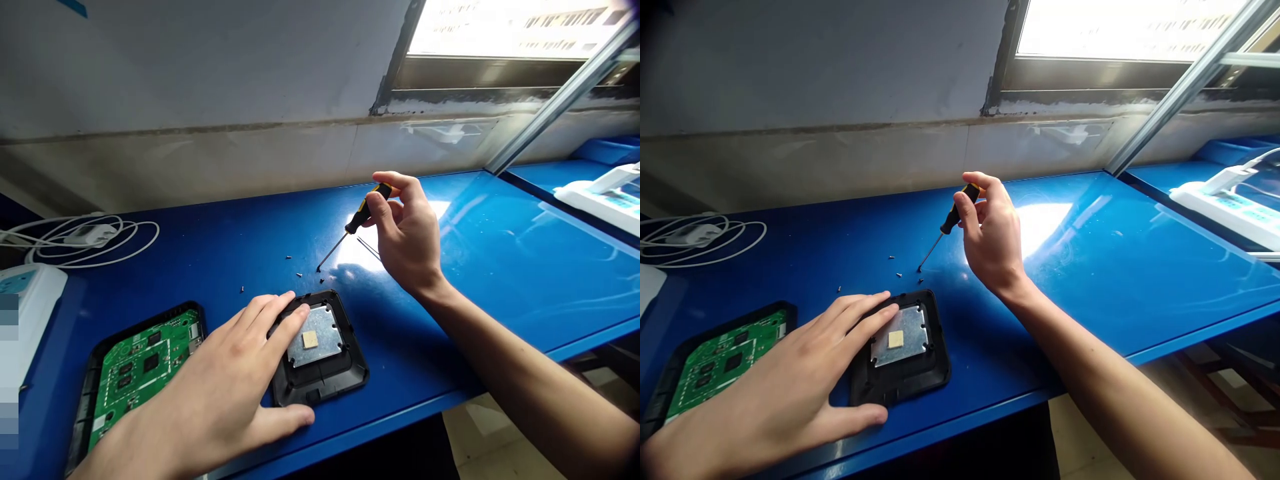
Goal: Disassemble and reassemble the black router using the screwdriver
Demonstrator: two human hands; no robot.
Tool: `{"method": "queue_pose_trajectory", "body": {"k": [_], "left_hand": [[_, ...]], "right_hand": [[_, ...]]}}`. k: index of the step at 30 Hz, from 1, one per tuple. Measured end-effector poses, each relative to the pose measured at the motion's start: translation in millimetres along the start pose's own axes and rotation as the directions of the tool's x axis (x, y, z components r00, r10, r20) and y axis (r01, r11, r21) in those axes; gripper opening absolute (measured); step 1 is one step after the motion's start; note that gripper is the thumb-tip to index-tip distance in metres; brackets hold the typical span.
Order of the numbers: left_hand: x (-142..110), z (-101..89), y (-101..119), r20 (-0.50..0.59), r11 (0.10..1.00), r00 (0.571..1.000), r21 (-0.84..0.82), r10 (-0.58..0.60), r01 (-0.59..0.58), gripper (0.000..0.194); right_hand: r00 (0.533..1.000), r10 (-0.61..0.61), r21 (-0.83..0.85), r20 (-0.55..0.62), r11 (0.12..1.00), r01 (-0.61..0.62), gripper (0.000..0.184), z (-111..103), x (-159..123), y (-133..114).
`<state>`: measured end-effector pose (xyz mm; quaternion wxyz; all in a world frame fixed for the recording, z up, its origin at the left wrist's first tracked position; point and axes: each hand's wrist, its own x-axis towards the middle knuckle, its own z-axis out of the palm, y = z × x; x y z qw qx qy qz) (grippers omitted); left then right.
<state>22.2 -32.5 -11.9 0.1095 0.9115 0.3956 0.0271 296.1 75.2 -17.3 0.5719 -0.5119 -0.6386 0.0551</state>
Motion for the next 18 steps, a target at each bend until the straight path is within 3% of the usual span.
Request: {"method": "queue_pose_trajectory", "body": {"k": [5, 10, 18], "left_hand": [[-1.3, 0.1, -0.5, 0.003, 1.0, 1.0, -0.004, -0.007, 0.007, 0.091], [-2.2, 0.7, -1.7, 0.004, 1.0, 1.0, -0.003, -0.005, 0.005, 0.092], [-1.6, 0.4, -1.1, 0.016, 1.0, 1.0, -0.013, -0.011, 0.011, 0.093]], "right_hand": [[0.999, -0.035, 0.001, -0.009, 0.999, 0.035, 0.026, -2.2, -1.3, -5.4], [0.994, -0.082, 0.115, -0.067, 0.989, 0.09, 0.022, -1.8, 0.5, -7.2], [0.995, -0.083, 0.126, -0.057, 0.988, 0.09, 0.021, -3.4, 1.4, -8.7]]}}
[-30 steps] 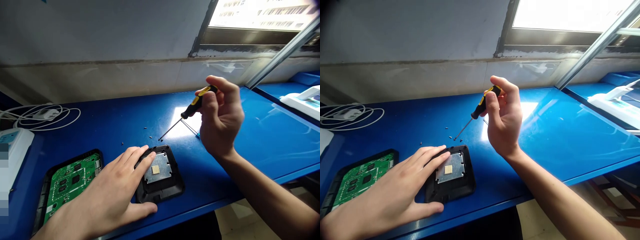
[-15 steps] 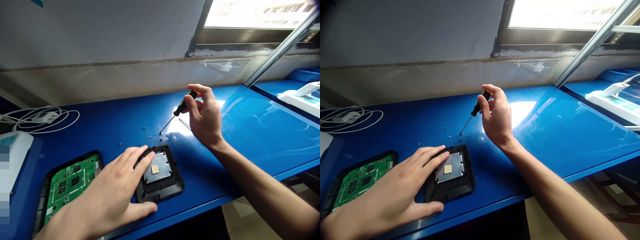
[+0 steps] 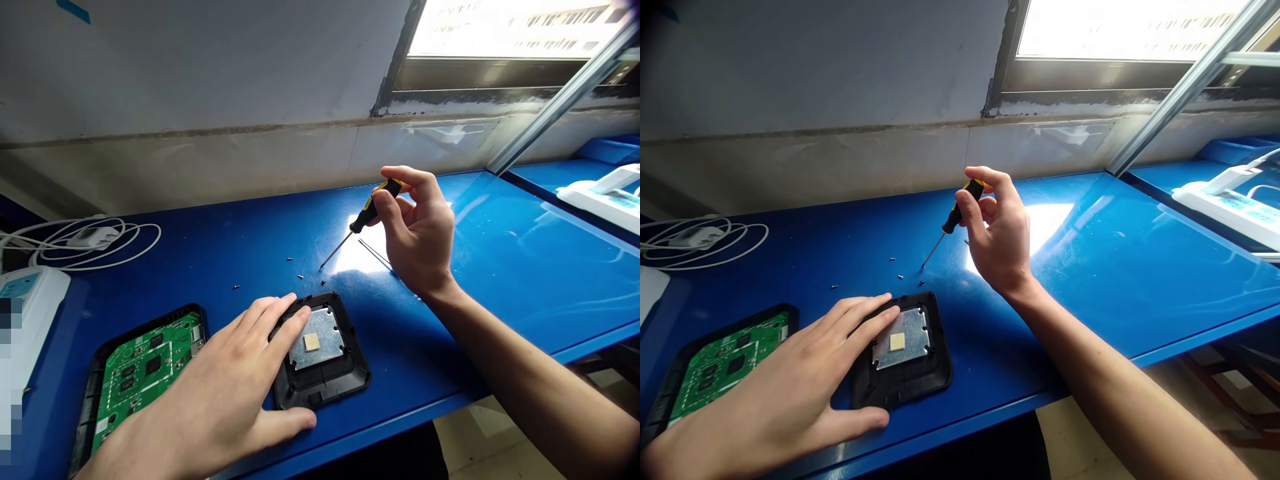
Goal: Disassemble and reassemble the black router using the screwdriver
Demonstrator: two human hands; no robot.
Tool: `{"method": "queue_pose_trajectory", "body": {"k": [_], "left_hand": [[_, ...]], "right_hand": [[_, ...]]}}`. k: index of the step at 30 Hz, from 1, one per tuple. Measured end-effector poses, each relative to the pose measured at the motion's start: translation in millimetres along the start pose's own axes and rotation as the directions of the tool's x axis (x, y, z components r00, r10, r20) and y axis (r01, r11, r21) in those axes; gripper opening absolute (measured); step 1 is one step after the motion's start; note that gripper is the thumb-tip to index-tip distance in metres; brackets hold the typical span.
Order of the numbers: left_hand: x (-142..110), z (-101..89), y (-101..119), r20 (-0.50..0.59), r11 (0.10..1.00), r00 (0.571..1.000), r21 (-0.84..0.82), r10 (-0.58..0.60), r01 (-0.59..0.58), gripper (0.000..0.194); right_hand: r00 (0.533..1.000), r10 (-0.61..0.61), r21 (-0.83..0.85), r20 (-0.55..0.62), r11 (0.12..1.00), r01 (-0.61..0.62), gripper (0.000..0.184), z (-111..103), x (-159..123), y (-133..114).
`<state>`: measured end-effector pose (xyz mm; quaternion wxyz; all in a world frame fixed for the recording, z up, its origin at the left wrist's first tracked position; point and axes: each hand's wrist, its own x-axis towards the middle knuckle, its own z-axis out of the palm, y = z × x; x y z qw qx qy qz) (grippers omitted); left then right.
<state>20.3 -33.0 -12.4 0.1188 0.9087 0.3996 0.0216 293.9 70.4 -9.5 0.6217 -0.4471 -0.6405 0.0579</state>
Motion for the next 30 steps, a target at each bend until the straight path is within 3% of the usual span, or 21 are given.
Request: {"method": "queue_pose_trajectory", "body": {"k": [12, 18, 21, 25, 30], "left_hand": [[-0.1, 2.6, -1.7, -0.03, 1.0, 0.999, 0.022, 0.011, -0.011, 0.094], [0.7, -5.2, -1.4, -0.029, 1.0, 0.999, -0.002, -0.031, 0.031, 0.107], [18.7, -17.4, 6.1, -0.064, 0.999, 0.997, 0.016, -0.044, 0.045, 0.096], [55.3, -30.9, 16.8, 0.013, 0.996, 1.0, 0.083, -0.023, 0.022, 0.087], [81.9, -28.0, 13.6, 0.051, 0.991, 0.999, 0.137, -0.01, 0.003, 0.072]], "right_hand": [[0.998, -0.05, -0.097, 0.039, 0.994, 0.053, 0.027, 0.5, -2.4, 4.7], [1.0, -0.019, -0.023, -0.012, 1.0, 0.019, 0.027, 3.6, -3.8, 6.3], [0.999, 0.02, 0.043, -0.027, 0.999, -0.019, 0.027, 4.9, -3.1, 7.5], [0.999, 0.035, 0.095, -0.04, 0.995, -0.031, 0.027, 6.2, -3.1, 6.1], [0.997, 0.004, 0.113, -0.082, 0.994, 0.005, 0.024, 5.8, -2.6, 2.0]]}}
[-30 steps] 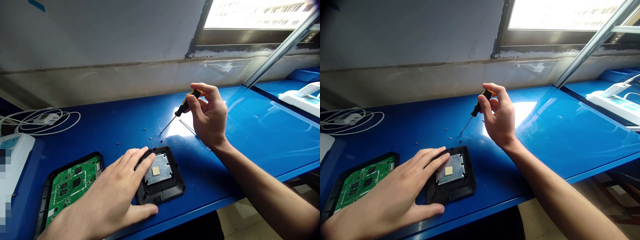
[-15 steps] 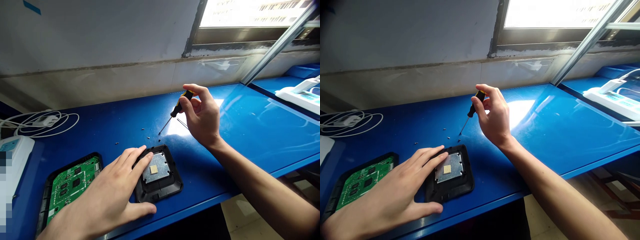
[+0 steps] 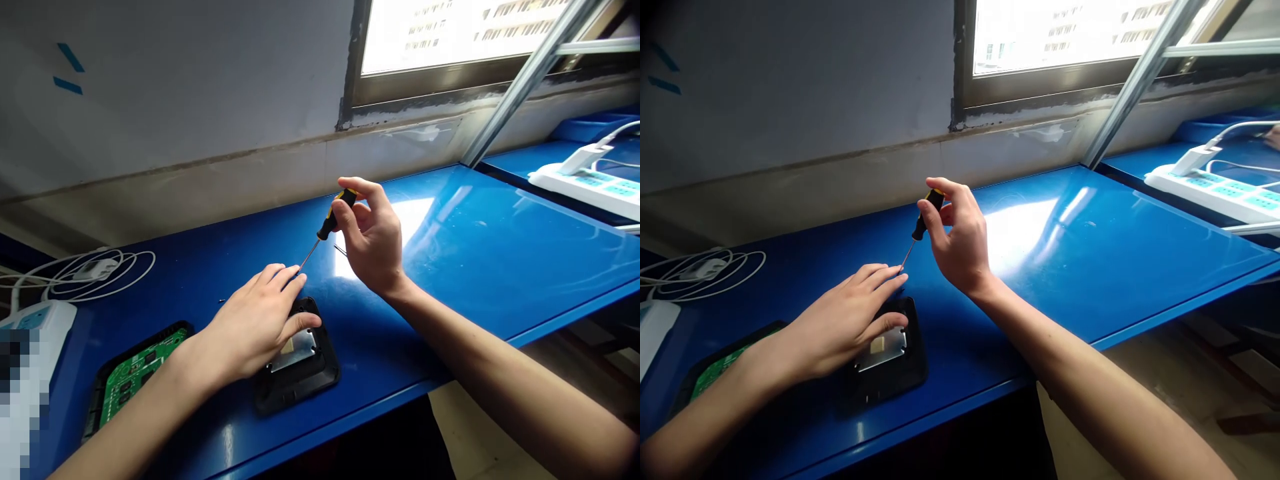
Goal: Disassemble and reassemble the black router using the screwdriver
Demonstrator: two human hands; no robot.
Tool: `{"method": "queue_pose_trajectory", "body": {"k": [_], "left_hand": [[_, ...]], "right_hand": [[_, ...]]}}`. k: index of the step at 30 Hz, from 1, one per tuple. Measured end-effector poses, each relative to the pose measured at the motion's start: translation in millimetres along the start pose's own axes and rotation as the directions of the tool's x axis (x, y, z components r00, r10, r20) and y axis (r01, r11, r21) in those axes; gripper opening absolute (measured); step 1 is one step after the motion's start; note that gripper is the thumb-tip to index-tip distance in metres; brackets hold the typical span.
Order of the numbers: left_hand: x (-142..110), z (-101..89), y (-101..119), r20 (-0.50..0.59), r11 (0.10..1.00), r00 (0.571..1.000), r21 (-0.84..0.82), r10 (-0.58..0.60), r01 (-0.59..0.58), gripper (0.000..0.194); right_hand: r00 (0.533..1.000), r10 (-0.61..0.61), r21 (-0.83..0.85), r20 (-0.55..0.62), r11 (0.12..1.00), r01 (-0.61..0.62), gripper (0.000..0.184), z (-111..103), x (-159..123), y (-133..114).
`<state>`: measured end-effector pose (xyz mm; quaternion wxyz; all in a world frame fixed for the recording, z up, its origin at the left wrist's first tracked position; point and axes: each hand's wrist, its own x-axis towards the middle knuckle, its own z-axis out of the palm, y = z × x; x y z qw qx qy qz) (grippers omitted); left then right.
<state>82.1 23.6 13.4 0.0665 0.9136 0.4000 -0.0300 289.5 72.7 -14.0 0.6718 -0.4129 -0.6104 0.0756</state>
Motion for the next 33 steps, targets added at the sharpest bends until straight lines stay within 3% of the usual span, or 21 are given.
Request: {"method": "queue_pose_trajectory", "body": {"k": [8, 13, 17, 22, 25, 28, 31, 33], "left_hand": [[1.7, 1.8, -12.7, 0.0, 0.999, 1.0, -0.03, -0.025, 0.025, 0.076], [-33.2, -4.6, -26.8, -0.119, 0.989, 0.988, -0.125, -0.095, 0.08, 0.068], [-79.5, 14.2, -29.8, -0.229, 0.979, 0.958, -0.143, -0.174, 0.144, 0.067], [-105.7, 48.3, -13.8, -0.193, 0.982, 0.965, -0.109, -0.176, 0.157, 0.094], [-104.9, 53.7, -6.6, -0.191, 0.982, 0.966, -0.1, -0.174, 0.157, 0.104], [-101.8, 49.1, -2.9, -0.183, 0.981, 0.967, -0.101, -0.179, 0.163, 0.099], [-98.3, 42.7, -0.4, -0.145, 0.972, 0.969, -0.151, -0.201, 0.179, 0.097], [-96.2, 40.2, 0.5, -0.127, 0.965, 0.97, -0.185, -0.209, 0.183, 0.097]], "right_hand": [[0.989, -0.088, -0.031, -0.122, 0.996, 0.085, 0.022, -4.1, 4.0, -5.0], [0.993, -0.05, 0.006, -0.104, 0.999, 0.051, 0.026, -4.0, 2.6, -2.6], [0.997, -0.043, 0.086, -0.071, 0.995, 0.049, 0.027, -1.5, -5.2, -9.1], [0.992, -0.113, 0.167, 0.048, 0.98, 0.104, 0.023, 12.0, -16.4, -41.4], [0.959, -0.26, 0.228, 0.112, 0.946, 0.23, 0.02, 25.3, -18.4, -67.1], [0.904, -0.381, 0.217, 0.191, 0.915, 0.34, 0.021, 35.8, -19.5, -86.0], [0.861, -0.452, 0.224, 0.232, 0.886, 0.405, 0.024, 40.6, -22.8, -91.5], [0.859, -0.46, 0.244, 0.224, 0.88, 0.407, 0.025, 41.8, -26.1, -89.5]]}}
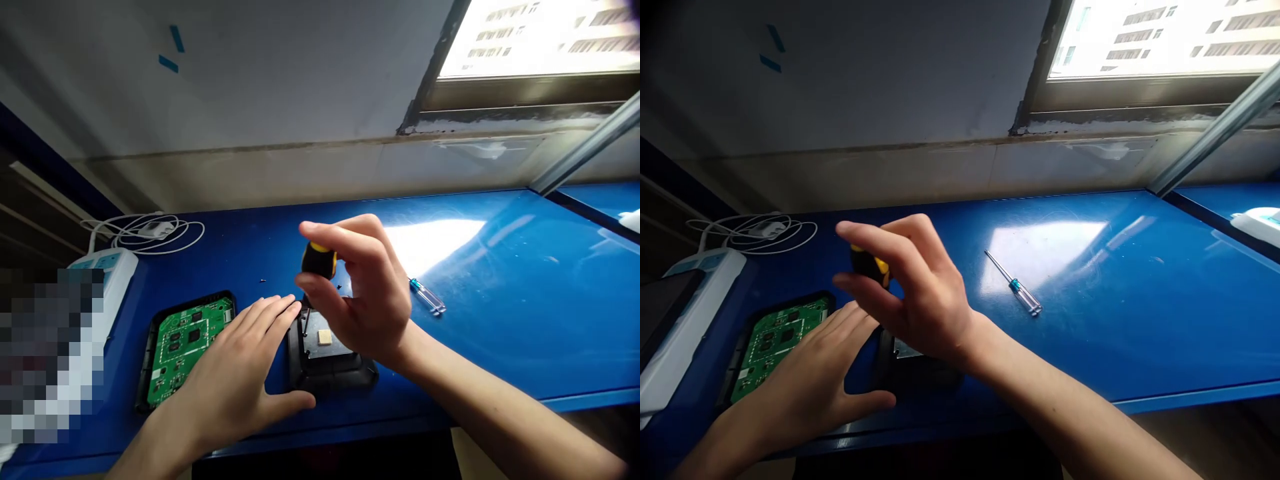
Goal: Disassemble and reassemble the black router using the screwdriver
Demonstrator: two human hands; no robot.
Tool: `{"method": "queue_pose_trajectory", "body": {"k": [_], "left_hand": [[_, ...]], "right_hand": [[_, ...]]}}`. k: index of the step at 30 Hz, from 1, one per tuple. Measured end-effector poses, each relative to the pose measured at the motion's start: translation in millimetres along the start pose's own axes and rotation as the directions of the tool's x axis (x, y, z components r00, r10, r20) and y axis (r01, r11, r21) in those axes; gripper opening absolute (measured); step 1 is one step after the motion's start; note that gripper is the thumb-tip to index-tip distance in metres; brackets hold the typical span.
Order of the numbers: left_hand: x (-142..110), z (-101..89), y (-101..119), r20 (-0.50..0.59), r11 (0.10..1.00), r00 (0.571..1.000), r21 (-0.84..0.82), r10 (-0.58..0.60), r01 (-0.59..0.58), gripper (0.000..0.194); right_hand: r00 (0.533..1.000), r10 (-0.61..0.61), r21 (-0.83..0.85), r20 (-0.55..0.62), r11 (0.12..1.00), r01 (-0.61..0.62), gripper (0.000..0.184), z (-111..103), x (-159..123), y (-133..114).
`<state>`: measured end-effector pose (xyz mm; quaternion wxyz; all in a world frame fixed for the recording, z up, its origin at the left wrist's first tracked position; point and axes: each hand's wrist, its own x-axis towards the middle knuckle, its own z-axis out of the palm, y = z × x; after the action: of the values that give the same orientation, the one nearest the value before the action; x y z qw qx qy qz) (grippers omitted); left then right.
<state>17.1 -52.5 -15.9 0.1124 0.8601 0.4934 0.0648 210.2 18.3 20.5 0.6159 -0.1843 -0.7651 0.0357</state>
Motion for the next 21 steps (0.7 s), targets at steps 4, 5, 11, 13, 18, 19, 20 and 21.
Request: {"method": "queue_pose_trajectory", "body": {"k": [4, 5, 11, 13, 18, 19, 20, 21], "left_hand": [[0.8, -0.3, 0.4, -0.004, 1.0, 1.0, -0.02, 0.009, -0.009, 0.091], [0.4, 0.0, 0.2, -0.006, 1.0, 1.0, -0.021, 0.012, -0.012, 0.092], [-1.3, 2.9, -1.6, -0.018, 0.999, 0.999, -0.029, 0.037, -0.037, 0.102], [-1.4, 4.2, -2.3, -0.028, 0.999, 0.998, -0.019, 0.047, -0.048, 0.104], [-1.9, 5.5, -2.5, -0.051, 0.997, 0.996, 0.022, 0.075, -0.074, 0.105], [-1.8, 5.4, -2.3, -0.051, 0.997, 0.996, 0.024, 0.079, -0.078, 0.105], [-1.7, 5.3, -2.2, -0.052, 0.997, 0.995, 0.025, 0.081, -0.08, 0.105], [-1.6, 5.2, -2.1, -0.053, 0.996, 0.995, 0.026, 0.082, -0.081, 0.105]], "right_hand": [[0.999, 0.031, 0.07, -0.009, 0.997, -0.031, 0.028, 3.4, -7.9, 3.5], [0.999, 0.037, 0.076, -0.007, 0.996, -0.036, 0.03, 4.3, -9.3, 4.0], [0.999, 0.045, 0.015, -0.009, 0.999, -0.045, 0.037, 6.0, -12.9, 5.6], [1.0, 0.03, 0.008, -0.006, 1.0, -0.03, 0.041, 4.1, -13.3, 6.0], [0.999, -0.014, -0.02, 0.03, 1.0, 0.015, 0.045, -2.4, -12.5, 4.4], [0.999, -0.013, -0.033, 0.032, 0.999, 0.014, 0.044, -3.3, -12.2, 4.0], [0.999, -0.013, -0.048, 0.031, 0.999, 0.014, 0.043, -4.0, -11.9, 3.7], [0.999, -0.013, -0.063, 0.031, 0.998, 0.015, 0.043, -4.5, -11.7, 3.5]]}}
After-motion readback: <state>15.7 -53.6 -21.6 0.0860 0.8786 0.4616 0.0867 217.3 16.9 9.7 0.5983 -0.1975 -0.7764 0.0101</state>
